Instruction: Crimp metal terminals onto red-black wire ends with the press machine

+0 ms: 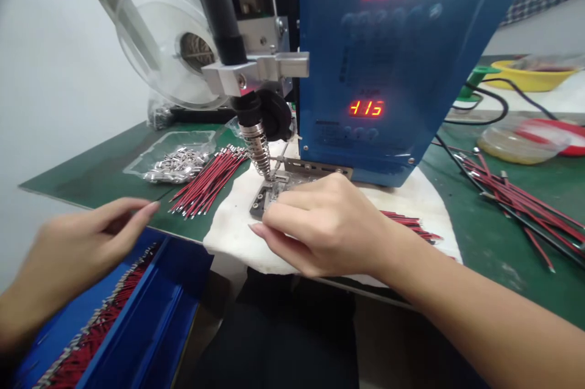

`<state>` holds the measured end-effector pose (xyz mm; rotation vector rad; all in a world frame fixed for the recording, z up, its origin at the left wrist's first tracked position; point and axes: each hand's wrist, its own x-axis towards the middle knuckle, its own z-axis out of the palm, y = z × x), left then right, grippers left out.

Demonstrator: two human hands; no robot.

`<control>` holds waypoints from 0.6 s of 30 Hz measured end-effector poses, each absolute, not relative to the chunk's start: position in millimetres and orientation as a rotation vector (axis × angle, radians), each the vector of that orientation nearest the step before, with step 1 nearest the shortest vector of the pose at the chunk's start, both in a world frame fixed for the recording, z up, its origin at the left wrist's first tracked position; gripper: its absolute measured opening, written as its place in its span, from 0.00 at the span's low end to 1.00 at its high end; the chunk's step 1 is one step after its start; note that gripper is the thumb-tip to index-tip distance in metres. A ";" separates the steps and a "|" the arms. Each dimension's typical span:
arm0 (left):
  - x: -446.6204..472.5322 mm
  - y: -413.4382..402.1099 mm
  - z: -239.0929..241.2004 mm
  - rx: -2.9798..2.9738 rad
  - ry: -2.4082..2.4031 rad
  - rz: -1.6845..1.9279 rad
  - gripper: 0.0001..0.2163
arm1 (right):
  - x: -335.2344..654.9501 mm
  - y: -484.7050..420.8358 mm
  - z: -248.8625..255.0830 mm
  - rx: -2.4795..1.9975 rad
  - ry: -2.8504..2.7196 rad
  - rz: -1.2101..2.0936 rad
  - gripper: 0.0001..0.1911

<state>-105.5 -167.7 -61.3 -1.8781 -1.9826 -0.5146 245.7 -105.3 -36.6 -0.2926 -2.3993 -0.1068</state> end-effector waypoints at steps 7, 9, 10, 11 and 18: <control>-42.5 -112.8 -36.2 -1.807 -1.855 -0.278 0.21 | 245.1 -106.4 -34.8 -0.286 -2.396 -0.121 0.13; -39.9 -103.6 -36.3 -1.751 -1.891 -0.132 0.21 | 246.2 -107.3 -34.4 -0.289 -2.394 -0.124 0.14; -38.8 -100.9 -35.9 -1.725 -1.910 -0.080 0.21 | 246.8 -107.6 -34.1 -0.289 -2.391 -0.127 0.14; -37.9 -99.8 -35.2 -1.705 -1.928 -0.038 0.21 | 247.4 -107.7 -33.7 -0.287 -2.387 -0.129 0.14; -53.0 -123.3 -34.7 -1.702 -1.837 -0.260 0.23 | 246.9 -106.4 -32.6 -0.300 -2.400 -0.180 0.16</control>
